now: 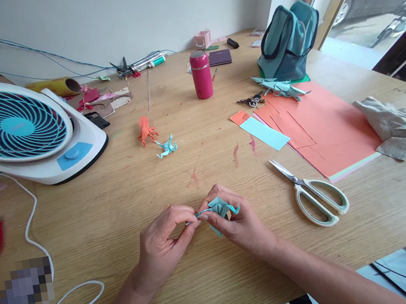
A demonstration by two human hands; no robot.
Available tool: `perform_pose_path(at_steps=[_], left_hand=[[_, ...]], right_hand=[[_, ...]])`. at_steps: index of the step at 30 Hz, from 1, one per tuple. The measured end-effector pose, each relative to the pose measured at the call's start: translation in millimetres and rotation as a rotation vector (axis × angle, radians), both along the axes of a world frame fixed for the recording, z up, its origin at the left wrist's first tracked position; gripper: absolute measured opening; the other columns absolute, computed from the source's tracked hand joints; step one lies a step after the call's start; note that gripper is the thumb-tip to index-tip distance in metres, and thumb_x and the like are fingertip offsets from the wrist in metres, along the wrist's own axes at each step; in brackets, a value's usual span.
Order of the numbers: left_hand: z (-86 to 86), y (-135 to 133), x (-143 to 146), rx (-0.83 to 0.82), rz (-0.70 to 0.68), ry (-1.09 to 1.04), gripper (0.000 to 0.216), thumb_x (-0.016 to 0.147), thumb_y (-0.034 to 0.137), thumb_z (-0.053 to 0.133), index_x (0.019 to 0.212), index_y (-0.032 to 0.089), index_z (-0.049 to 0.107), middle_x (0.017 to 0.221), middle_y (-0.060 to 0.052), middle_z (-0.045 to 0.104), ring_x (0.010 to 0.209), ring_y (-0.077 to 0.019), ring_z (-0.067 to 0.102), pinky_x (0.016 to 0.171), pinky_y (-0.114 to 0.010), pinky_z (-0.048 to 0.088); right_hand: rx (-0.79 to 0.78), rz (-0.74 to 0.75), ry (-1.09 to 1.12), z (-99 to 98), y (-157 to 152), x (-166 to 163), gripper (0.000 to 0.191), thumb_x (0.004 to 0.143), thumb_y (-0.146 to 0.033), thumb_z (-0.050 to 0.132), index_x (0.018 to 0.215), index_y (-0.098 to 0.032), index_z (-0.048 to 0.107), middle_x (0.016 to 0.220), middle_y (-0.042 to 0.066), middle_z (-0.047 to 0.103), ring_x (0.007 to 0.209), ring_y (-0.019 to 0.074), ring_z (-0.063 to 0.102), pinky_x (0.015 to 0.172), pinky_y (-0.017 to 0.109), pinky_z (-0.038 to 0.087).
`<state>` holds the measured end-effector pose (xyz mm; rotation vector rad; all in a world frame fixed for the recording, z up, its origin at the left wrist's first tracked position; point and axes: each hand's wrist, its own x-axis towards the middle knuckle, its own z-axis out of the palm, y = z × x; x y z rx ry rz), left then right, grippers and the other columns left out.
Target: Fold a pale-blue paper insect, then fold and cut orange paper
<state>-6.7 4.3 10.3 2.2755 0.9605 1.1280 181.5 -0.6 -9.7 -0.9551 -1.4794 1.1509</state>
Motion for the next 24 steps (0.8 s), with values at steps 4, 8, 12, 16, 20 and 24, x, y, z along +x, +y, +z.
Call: perform_pose_path(at_steps=[4,8,12,16,20,24], left_hand=[[0.2,0,0,0.007,0.008,-0.005,0.015,0.089,0.006,0.061,0.091,0.021,0.060,0.084,-0.001,0.069,0.082,-0.0109,0.067,0.077,-0.019,0.052],[-0.4,-1,1,-0.028,0.018,-0.020,0.014,0.089,0.007,0.060,0.090,0.020,0.061,0.083,-0.001,0.069,0.080,-0.0112,0.067,0.076,-0.020,0.052],[-2.6,-3,5,-0.225,0.077,-0.157,0.013,0.084,0.012,0.070,0.093,0.019,0.062,0.084,0.000,0.069,0.074,-0.0104,0.068,0.070,-0.018,0.055],[-4.2,-3,8,-0.351,0.078,-0.233,0.010,0.084,0.011,0.067,0.088,0.018,0.063,0.079,0.002,0.068,0.065,-0.0076,0.067,0.062,-0.014,0.053],[-4.0,-2,9,-0.373,0.073,-0.268,0.009,0.085,0.009,0.064,0.087,0.019,0.065,0.073,0.003,0.068,0.064,-0.0074,0.066,0.062,-0.013,0.051],[-3.7,-2,11,-0.508,0.098,-0.390,0.009,0.084,0.014,0.067,0.091,0.019,0.066,0.075,0.002,0.071,0.062,-0.0085,0.068,0.059,-0.014,0.053]], right_hand=[[0.006,-0.001,-0.005,1.1,0,0,0.017,0.090,-0.040,0.069,0.087,-0.023,0.071,0.081,0.002,0.061,0.073,0.0159,0.056,0.063,0.029,0.044],[0.014,0.013,-0.005,0.0,0,-1,0.019,0.091,-0.041,0.067,0.086,-0.022,0.069,0.081,0.001,0.059,0.073,0.0157,0.055,0.064,0.029,0.043],[0.004,0.010,0.007,-1.6,0,-1,0.020,0.092,-0.040,0.067,0.087,-0.021,0.067,0.081,0.001,0.056,0.071,0.0145,0.053,0.063,0.028,0.041],[-0.027,-0.023,0.049,-1.0,1,-1,0.023,0.090,-0.041,0.068,0.084,-0.020,0.066,0.079,0.000,0.055,0.070,0.0138,0.051,0.061,0.027,0.039],[-0.039,-0.004,0.068,-0.5,2,-1,0.023,0.090,-0.041,0.069,0.083,-0.020,0.066,0.079,0.001,0.056,0.070,0.0141,0.053,0.061,0.027,0.040],[-0.037,-0.002,0.062,-0.9,2,0,0.022,0.090,-0.041,0.068,0.085,-0.020,0.068,0.079,0.001,0.055,0.068,0.0138,0.051,0.060,0.027,0.040]])
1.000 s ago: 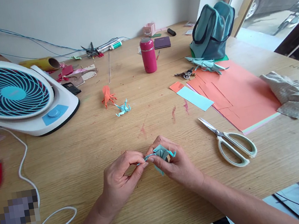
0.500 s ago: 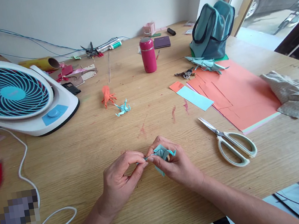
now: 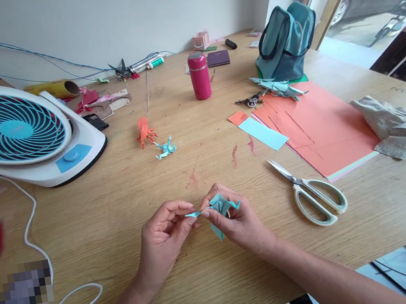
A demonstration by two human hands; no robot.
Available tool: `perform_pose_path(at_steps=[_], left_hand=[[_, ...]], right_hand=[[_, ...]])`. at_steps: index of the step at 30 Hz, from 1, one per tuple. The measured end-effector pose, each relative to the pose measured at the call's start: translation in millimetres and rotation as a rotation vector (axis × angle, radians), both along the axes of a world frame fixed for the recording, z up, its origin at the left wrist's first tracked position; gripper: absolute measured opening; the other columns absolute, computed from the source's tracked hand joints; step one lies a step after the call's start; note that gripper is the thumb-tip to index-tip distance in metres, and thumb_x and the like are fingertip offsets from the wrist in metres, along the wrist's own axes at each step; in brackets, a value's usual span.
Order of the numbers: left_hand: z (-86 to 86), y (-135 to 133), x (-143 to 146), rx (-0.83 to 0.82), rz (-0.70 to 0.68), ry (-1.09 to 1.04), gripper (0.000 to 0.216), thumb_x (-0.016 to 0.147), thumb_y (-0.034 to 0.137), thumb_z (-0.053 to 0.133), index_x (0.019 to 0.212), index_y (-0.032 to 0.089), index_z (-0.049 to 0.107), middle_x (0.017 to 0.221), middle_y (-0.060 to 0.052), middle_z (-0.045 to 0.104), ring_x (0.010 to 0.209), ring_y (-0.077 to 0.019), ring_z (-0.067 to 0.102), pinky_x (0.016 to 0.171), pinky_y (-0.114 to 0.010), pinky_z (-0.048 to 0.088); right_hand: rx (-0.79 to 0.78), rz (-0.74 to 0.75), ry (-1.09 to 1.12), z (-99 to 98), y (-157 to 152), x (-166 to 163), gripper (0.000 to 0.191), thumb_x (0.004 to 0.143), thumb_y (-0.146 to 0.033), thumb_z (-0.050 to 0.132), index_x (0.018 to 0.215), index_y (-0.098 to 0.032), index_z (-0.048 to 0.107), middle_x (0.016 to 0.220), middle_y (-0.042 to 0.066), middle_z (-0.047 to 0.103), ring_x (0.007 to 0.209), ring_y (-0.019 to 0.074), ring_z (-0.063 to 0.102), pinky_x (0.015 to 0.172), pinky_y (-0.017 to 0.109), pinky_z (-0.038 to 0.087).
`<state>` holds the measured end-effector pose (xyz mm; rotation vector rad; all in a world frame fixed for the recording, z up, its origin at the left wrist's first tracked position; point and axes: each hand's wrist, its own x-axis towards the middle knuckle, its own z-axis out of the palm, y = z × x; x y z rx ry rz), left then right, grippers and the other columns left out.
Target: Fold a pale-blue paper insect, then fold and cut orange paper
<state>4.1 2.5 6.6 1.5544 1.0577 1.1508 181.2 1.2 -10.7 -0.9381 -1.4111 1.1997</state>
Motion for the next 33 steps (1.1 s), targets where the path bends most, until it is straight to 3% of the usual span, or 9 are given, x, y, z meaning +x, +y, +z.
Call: perform_pose_path(at_steps=[4,15,27,33], left_hand=[[-1.0,1,-1,0.000,-0.012,0.008,0.004,0.086,0.014,0.067,0.083,0.018,0.068,0.064,0.003,0.069,0.057,-0.0080,0.066,0.055,-0.013,0.052],[2.5,0,-5,0.362,-0.002,0.238,0.014,0.085,0.003,0.063,0.086,0.017,0.066,0.073,0.003,0.071,0.064,-0.0057,0.067,0.065,-0.011,0.051],[-7.4,-8,4,0.213,0.067,0.110,0.012,0.088,0.008,0.060,0.092,0.018,0.064,0.078,0.002,0.069,0.057,-0.0060,0.066,0.056,-0.013,0.053],[-7.6,-10,5,0.244,0.114,0.183,0.012,0.085,0.007,0.063,0.085,0.017,0.067,0.071,0.003,0.070,0.055,-0.0065,0.066,0.055,-0.013,0.052]], right_hand=[[0.013,-0.005,-0.011,-0.5,-1,0,0.022,0.090,-0.040,0.068,0.085,-0.020,0.068,0.079,0.001,0.055,0.068,0.0135,0.050,0.060,0.026,0.039],[0.017,0.036,-0.005,0.6,-1,-1,0.021,0.091,-0.040,0.068,0.085,-0.020,0.068,0.079,0.000,0.056,0.071,0.0140,0.052,0.063,0.027,0.040],[0.070,-0.004,-0.031,-0.3,-4,-1,0.011,0.092,-0.033,0.068,0.089,-0.022,0.069,0.082,0.000,0.056,0.072,0.0138,0.053,0.065,0.027,0.040],[0.104,-0.031,-0.049,-0.3,-4,-2,0.007,0.092,-0.029,0.069,0.090,-0.022,0.068,0.082,-0.001,0.056,0.075,0.0138,0.054,0.068,0.027,0.041]])
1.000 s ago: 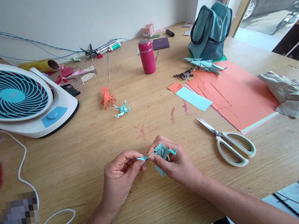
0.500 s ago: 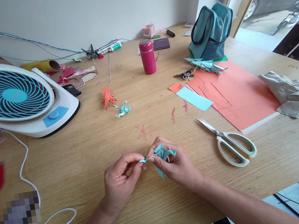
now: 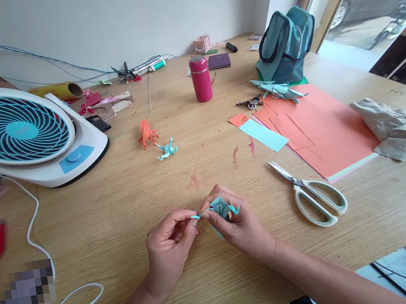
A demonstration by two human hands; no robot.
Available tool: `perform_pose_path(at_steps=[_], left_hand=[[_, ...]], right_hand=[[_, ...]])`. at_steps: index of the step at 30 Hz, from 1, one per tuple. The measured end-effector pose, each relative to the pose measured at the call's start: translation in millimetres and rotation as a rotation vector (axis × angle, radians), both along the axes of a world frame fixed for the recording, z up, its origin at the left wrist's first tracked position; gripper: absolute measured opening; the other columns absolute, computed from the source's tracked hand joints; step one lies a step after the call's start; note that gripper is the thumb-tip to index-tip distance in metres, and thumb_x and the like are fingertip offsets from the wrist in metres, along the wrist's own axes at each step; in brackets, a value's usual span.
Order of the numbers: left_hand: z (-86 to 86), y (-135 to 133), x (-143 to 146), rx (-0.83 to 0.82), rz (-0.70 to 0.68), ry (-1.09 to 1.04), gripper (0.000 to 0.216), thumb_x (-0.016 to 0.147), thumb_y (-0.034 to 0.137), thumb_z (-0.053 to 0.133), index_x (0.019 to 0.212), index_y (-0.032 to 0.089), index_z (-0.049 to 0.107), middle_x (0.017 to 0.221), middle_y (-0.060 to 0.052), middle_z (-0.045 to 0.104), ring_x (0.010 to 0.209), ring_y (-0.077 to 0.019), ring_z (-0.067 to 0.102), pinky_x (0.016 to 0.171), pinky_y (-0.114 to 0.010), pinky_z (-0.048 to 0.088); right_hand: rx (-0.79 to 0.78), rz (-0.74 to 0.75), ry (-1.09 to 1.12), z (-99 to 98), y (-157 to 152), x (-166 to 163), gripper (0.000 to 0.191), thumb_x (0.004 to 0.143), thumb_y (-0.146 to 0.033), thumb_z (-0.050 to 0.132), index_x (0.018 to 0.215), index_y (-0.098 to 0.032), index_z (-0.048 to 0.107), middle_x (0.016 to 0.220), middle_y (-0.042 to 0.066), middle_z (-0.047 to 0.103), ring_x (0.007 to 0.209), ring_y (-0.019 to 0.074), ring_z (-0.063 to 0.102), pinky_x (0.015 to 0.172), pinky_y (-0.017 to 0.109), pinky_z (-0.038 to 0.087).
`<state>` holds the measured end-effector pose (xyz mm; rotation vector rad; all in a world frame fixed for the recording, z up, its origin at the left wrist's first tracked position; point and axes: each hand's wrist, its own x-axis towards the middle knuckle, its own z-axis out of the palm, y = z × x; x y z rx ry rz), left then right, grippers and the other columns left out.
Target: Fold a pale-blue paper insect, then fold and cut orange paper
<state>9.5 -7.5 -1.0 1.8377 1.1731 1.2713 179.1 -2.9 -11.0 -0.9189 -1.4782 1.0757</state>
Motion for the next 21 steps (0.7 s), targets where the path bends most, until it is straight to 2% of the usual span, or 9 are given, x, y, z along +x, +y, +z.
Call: perform_pose_path(at_steps=[5,9,15,21], left_hand=[[1.0,-3.5,2.7,0.044,0.034,0.036,0.011,0.084,0.008,0.064,0.087,0.018,0.067,0.078,0.000,0.075,0.063,-0.0098,0.070,0.064,-0.017,0.057],[1.5,-4.2,3.0,0.046,0.051,0.039,0.007,0.082,0.011,0.069,0.083,0.018,0.067,0.075,0.000,0.075,0.063,-0.0107,0.071,0.062,-0.017,0.056],[-2.4,-5.6,1.4,-0.052,0.050,-0.011,0.005,0.083,0.013,0.068,0.082,0.018,0.067,0.073,0.000,0.073,0.059,-0.0102,0.069,0.060,-0.017,0.055],[-3.3,-6.1,4.1,-0.141,0.002,-0.128,0.006,0.084,0.012,0.066,0.083,0.017,0.063,0.065,0.003,0.067,0.054,-0.0083,0.066,0.053,-0.014,0.052]], right_hand=[[0.007,-0.028,0.000,-1.1,-0.2,-1.3,0.010,0.092,-0.030,0.068,0.086,-0.021,0.066,0.082,0.000,0.057,0.074,0.0145,0.053,0.067,0.028,0.041],[0.027,-0.027,-0.032,-1.1,-0.7,-1.1,0.011,0.092,-0.032,0.068,0.086,-0.022,0.066,0.081,0.001,0.057,0.074,0.0162,0.053,0.067,0.029,0.042],[0.047,-0.020,-0.048,-0.8,-0.4,-1.1,0.013,0.092,-0.035,0.067,0.089,-0.023,0.068,0.080,0.002,0.057,0.076,0.0175,0.054,0.069,0.031,0.043],[-0.033,0.024,0.001,1.8,0.6,-1.5,0.024,0.092,-0.043,0.065,0.086,-0.021,0.068,0.080,0.002,0.058,0.071,0.0157,0.054,0.065,0.029,0.043]])
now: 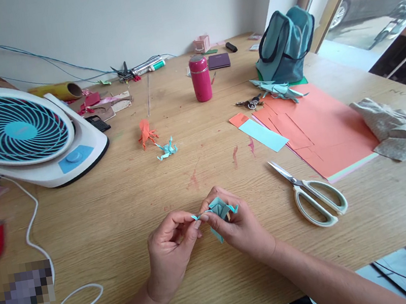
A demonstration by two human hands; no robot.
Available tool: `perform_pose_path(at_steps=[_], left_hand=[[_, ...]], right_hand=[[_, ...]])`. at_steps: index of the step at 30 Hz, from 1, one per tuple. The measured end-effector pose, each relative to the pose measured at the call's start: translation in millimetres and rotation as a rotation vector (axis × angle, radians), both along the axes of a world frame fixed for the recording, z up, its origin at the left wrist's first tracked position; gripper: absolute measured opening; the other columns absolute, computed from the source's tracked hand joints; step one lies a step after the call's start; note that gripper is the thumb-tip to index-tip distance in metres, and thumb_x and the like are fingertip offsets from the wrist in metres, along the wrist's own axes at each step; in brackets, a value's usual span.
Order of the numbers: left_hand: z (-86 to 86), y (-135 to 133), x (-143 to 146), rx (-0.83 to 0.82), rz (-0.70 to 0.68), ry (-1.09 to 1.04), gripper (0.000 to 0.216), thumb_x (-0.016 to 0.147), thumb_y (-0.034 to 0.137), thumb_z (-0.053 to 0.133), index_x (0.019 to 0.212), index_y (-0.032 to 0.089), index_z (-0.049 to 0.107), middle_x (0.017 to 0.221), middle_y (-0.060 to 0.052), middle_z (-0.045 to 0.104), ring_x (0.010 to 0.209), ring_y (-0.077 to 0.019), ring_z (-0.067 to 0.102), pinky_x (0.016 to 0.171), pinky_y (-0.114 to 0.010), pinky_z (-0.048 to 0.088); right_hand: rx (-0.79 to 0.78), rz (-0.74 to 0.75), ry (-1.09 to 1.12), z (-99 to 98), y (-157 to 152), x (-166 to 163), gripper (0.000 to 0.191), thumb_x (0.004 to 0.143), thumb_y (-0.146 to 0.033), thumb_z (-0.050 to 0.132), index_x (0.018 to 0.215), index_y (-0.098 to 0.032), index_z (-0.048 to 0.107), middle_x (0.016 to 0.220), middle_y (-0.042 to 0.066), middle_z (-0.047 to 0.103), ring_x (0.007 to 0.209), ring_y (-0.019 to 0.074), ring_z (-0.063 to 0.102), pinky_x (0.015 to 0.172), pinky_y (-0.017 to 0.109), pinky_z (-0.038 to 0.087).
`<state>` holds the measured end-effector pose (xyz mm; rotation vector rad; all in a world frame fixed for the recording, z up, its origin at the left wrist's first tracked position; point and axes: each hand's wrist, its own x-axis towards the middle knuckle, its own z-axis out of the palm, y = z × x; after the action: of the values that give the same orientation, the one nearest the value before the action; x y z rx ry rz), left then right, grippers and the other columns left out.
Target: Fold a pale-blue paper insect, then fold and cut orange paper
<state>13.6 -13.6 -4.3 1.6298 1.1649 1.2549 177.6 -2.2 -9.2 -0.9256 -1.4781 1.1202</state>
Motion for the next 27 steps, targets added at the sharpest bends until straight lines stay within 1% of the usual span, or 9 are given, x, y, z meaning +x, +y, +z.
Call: perform_pose_path(at_steps=[5,10,13,16,18,21,25,27], left_hand=[[-1.1,-0.1,1.6,-0.029,-0.001,-0.035,0.006,0.085,0.013,0.065,0.084,0.017,0.062,0.066,0.004,0.065,0.054,-0.0074,0.064,0.053,-0.014,0.052],[-0.7,-0.8,1.6,-0.127,-0.047,-0.095,0.003,0.087,0.019,0.064,0.086,0.017,0.062,0.074,0.001,0.067,0.056,-0.0084,0.065,0.055,-0.016,0.054],[0.6,-0.2,1.7,-0.162,-0.051,-0.092,0.005,0.087,0.020,0.064,0.084,0.016,0.063,0.069,0.001,0.067,0.056,-0.0090,0.065,0.055,-0.017,0.054],[1.8,0.7,2.0,-0.163,-0.046,-0.064,0.008,0.087,0.021,0.063,0.081,0.016,0.062,0.063,0.002,0.065,0.054,-0.0094,0.064,0.053,-0.016,0.052],[2.4,0.3,1.7,-0.122,-0.036,-0.016,0.008,0.087,0.020,0.062,0.080,0.017,0.060,0.061,0.002,0.064,0.053,-0.0091,0.063,0.051,-0.016,0.051],[2.0,-1.8,0.4,0.007,0.007,0.118,0.007,0.087,0.015,0.060,0.081,0.018,0.057,0.064,0.003,0.065,0.053,-0.0084,0.063,0.053,-0.016,0.051],[-2.0,-4.0,-2.5,0.274,0.067,0.328,0.010,0.086,0.010,0.058,0.085,0.020,0.057,0.077,-0.001,0.071,0.067,-0.0106,0.069,0.066,-0.018,0.056],[-3.9,-3.4,-3.5,0.369,0.081,0.397,0.011,0.087,0.010,0.057,0.086,0.020,0.058,0.079,-0.002,0.072,0.074,-0.0125,0.071,0.072,-0.020,0.057]], right_hand=[[-0.054,0.030,0.038,-0.4,1.9,-0.2,0.029,0.090,-0.048,0.066,0.083,-0.020,0.067,0.078,0.001,0.058,0.069,0.0147,0.054,0.061,0.027,0.043],[-0.044,0.038,0.044,-1.6,2.2,1.3,0.026,0.090,-0.046,0.067,0.083,-0.021,0.068,0.080,0.001,0.059,0.070,0.0148,0.054,0.063,0.027,0.044],[-0.022,0.033,0.018,-1.5,1.6,3.0,0.023,0.091,-0.043,0.067,0.084,-0.021,0.069,0.080,0.001,0.059,0.073,0.0152,0.055,0.065,0.028,0.044],[-0.023,0.039,0.010,-2.7,1.2,3.5,0.022,0.092,-0.043,0.066,0.086,-0.021,0.068,0.081,0.002,0.058,0.073,0.0156,0.056,0.065,0.029,0.044],[-0.024,0.042,0.013,-3.6,1.0,2.7,0.022,0.092,-0.042,0.066,0.086,-0.021,0.068,0.081,0.002,0.058,0.073,0.0156,0.056,0.065,0.029,0.044],[-0.018,0.041,0.003,-3.1,0.5,0.6,0.024,0.092,-0.043,0.065,0.084,-0.021,0.067,0.080,0.002,0.058,0.072,0.0155,0.055,0.064,0.028,0.043],[0.012,0.037,-0.024,2.3,-0.9,-2.3,0.025,0.094,-0.043,0.062,0.083,-0.020,0.064,0.077,0.002,0.057,0.070,0.0154,0.053,0.063,0.028,0.042],[0.013,0.027,-0.045,4.4,-1.4,-3.1,0.027,0.095,-0.045,0.060,0.083,-0.021,0.063,0.077,0.002,0.055,0.070,0.0157,0.052,0.062,0.028,0.042]])
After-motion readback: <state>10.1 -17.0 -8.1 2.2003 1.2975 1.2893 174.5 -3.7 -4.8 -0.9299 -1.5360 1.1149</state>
